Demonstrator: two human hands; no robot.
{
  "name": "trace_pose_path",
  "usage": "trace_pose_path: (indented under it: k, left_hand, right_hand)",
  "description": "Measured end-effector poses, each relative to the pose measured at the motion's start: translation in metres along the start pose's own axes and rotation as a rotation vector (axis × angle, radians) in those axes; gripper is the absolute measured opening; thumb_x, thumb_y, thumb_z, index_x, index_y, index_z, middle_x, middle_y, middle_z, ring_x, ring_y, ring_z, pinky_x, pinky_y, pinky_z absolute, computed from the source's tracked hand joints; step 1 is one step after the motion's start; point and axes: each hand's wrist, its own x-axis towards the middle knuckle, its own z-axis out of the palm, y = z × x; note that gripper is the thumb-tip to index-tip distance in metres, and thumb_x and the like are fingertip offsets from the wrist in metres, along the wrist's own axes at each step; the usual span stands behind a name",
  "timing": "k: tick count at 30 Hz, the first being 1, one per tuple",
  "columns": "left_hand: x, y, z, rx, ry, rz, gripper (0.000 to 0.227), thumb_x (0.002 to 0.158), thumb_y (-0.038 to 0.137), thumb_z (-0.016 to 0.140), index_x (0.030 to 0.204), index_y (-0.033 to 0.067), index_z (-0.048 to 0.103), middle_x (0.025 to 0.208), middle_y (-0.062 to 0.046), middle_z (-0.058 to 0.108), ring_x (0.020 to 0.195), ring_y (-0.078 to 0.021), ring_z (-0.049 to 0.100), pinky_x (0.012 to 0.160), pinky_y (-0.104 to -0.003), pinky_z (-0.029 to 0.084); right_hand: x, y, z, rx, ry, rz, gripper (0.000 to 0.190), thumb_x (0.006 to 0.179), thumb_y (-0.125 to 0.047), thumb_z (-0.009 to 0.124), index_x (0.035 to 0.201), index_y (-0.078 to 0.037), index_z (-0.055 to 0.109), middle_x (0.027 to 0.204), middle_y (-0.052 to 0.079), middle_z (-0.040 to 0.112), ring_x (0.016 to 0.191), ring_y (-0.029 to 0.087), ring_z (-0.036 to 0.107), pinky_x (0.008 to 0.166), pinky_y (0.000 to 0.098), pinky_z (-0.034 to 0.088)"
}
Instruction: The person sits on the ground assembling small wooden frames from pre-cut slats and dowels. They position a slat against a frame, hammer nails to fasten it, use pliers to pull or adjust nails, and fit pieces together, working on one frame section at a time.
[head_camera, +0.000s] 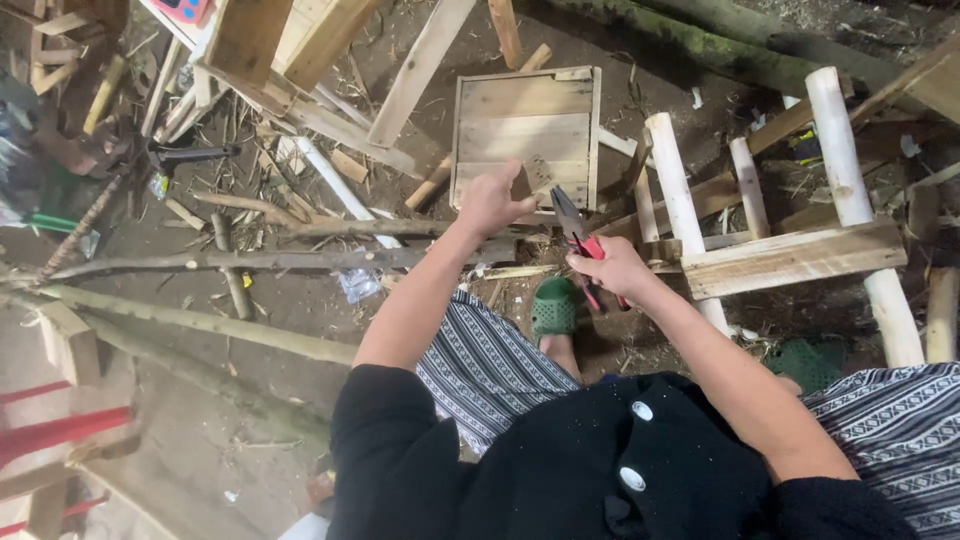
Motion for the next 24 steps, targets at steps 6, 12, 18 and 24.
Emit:
trace_pose_path:
  k: [6, 12, 18, 24]
  left_hand:
    - [0.01, -0.014, 0.022, 0.011, -0.02, 0.013, 0.048, 0.073, 0.052, 0.078, 0.099, 0.0204, 0.053, 0.086, -0.012, 0.07, 0.096, -0.0382, 0.07, 0.084, -0.05, 0.054]
    - [0.017, -0.022, 0.042, 0.051, -0.082, 0.027, 0.051, 0.069, 0.054, 0.078, 0.102, 0.0254, 0.05, 0.088, -0.01, 0.07, 0.099, -0.036, 0.07, 0.087, -0.05, 0.055]
    - [0.014, -0.017, 0.044, 0.016, -0.109, 0.055, 0.055, 0.069, 0.058, 0.078, 0.103, 0.025, 0.05, 0.087, -0.012, 0.068, 0.098, -0.0389, 0.069, 0.086, -0.052, 0.055]
    - [0.01, -0.007, 0.038, -0.043, -0.119, 0.066, 0.049, 0.071, 0.05, 0.077, 0.104, 0.0235, 0.053, 0.088, -0.013, 0.071, 0.098, -0.0396, 0.07, 0.087, -0.054, 0.055]
  right_hand:
    - [-0.009, -0.015, -0.004, 0.174, -0.097, 0.002, 0.013, 0.089, -0.006, 0.076, 0.087, 0.001, 0.065, 0.061, 0.014, 0.063, 0.046, 0.018, 0.061, 0.033, 0.0278, 0.048]
    - [-0.011, -0.018, -0.006, 0.176, -0.17, 0.014, 0.017, 0.089, -0.009, 0.077, 0.082, -0.001, 0.064, 0.057, 0.014, 0.063, 0.044, 0.019, 0.062, 0.034, 0.0294, 0.05]
    - [0.004, -0.002, -0.012, 0.16, -0.111, -0.031, 0.012, 0.09, -0.013, 0.078, 0.087, -0.005, 0.069, 0.062, 0.012, 0.066, 0.05, 0.017, 0.063, 0.044, 0.0267, 0.051]
    - [-0.02, -0.022, -0.003, 0.335, -0.193, -0.044, 0.017, 0.09, -0.009, 0.076, 0.105, -0.004, 0.067, 0.086, 0.01, 0.069, 0.06, 0.014, 0.063, 0.053, 0.0262, 0.053]
